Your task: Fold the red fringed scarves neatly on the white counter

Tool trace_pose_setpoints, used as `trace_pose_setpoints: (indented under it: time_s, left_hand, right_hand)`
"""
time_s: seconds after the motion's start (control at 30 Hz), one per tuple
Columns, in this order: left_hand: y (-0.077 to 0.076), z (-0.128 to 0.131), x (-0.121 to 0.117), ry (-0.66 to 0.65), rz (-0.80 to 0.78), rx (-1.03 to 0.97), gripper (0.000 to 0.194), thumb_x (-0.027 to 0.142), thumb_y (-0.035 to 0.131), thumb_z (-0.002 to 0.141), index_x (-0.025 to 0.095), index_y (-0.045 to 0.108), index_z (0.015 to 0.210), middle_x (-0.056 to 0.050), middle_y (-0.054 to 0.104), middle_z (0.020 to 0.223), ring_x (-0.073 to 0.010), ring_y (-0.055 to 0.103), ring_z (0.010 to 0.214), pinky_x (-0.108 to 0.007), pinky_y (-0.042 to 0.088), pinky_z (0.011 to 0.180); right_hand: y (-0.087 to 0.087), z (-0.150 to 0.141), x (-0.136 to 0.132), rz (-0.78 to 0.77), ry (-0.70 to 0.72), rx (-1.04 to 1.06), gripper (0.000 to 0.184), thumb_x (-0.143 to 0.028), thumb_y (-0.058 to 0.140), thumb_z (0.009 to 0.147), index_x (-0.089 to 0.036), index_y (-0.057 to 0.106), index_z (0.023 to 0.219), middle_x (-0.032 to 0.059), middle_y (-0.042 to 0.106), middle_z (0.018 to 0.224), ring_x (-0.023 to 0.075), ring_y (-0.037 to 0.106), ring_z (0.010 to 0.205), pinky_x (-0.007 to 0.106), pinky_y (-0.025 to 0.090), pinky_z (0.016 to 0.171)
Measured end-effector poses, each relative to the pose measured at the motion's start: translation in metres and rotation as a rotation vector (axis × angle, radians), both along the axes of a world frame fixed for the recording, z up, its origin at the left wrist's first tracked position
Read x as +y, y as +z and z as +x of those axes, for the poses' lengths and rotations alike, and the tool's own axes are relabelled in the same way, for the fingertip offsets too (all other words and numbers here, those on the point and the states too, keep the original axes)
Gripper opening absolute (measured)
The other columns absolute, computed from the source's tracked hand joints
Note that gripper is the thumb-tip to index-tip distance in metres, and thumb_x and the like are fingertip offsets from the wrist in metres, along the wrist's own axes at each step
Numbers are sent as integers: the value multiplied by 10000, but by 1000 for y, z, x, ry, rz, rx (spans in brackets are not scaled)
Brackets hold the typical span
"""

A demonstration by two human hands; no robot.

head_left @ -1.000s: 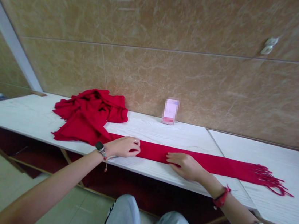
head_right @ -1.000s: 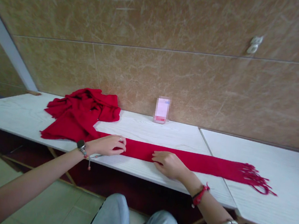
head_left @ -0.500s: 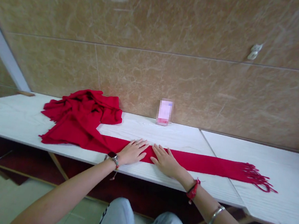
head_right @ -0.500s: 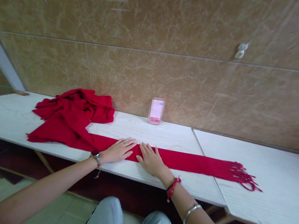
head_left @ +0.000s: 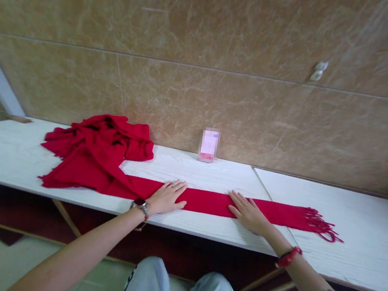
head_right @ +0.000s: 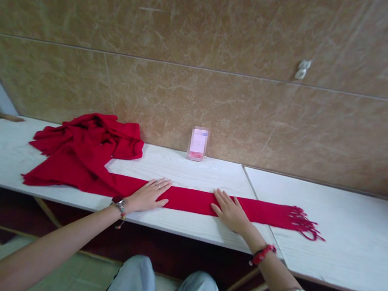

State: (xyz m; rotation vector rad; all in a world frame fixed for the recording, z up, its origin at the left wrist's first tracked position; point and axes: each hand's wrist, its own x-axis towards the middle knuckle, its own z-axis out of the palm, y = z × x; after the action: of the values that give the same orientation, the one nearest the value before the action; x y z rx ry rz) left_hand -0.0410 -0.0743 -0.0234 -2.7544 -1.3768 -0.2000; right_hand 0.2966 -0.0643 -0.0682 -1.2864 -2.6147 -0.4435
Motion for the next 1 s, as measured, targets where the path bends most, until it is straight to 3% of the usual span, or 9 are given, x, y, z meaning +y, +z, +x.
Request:
trace_pose_setpoints:
  time_s: [0.13,0.23,0.3,0.37,0.5,0.6,0.73,0.9,1.0]
  left_hand:
    - [2,-1,-1,10,3,-14,560,456,345,875,158,314,1349,-92,299,1418,-214,203,1320,-391,183,1057]
    - [6,0,-1,18,-28,-3,562,448,343,873,152,306,1349,-96,288,1422,-222,192,1324,-415,181,1056]
    - [11,9,1,53,-81,13,544,431,348,871,153,322,1338,-104,285,1422,-239,201,1320,-440,198,1046]
    - [18,29,3,101,-115,13,504,373,361,868,142,354,1315,-125,294,1415,-255,230,1309,-455,226,1031]
    - [21,84,4,58,-55,-54,475,317,350,868,126,358,1303,-131,281,1420,-251,230,1310,-447,243,1031]
    - [11,110,3,1,-26,-72,494,372,305,892,126,348,1318,-118,287,1420,-253,231,1309,-442,246,1036]
    - [0,113,1,-19,-2,-65,487,384,273,907,153,354,1328,-81,313,1413,-243,242,1304,-437,225,1050]
    - [0,111,2,-3,4,-46,482,373,284,905,156,362,1329,-63,312,1416,-234,245,1303,-417,227,1052]
    - [0,113,3,5,13,-45,471,375,286,906,174,372,1324,-51,319,1413,-228,247,1303,-408,225,1053]
  right_hand:
    - [-8,94,1,-4,-98,-69,362,-169,308,886,-210,573,1128,153,392,1350,309,330,1253,598,374,871]
    - [-2,114,3,-40,-196,-65,349,-191,326,876,-218,595,1096,161,430,1322,342,364,1224,642,372,837]
    - [7,94,4,-47,-248,-8,362,-264,323,890,-210,549,1167,165,418,1333,349,361,1224,654,357,844]
    - [17,54,5,-36,-259,95,446,-337,290,906,-159,417,1295,183,346,1376,327,322,1252,607,356,888]
    - [27,-22,0,-63,-35,119,478,-336,273,918,-146,317,1355,177,314,1395,275,271,1286,534,324,957]
    - [21,-35,-6,-86,8,85,465,-325,290,920,-157,326,1353,165,351,1379,260,300,1275,499,330,966]
    - [9,11,-5,-62,-80,39,458,-299,273,925,-191,294,1369,128,334,1395,247,297,1276,485,330,969]
    - [-3,102,3,-70,-238,-62,436,-278,245,919,-276,338,1345,81,328,1405,265,291,1279,538,379,902]
    - [-8,136,7,-86,-316,-104,434,-264,229,914,-280,382,1320,84,324,1407,299,299,1270,595,386,861]
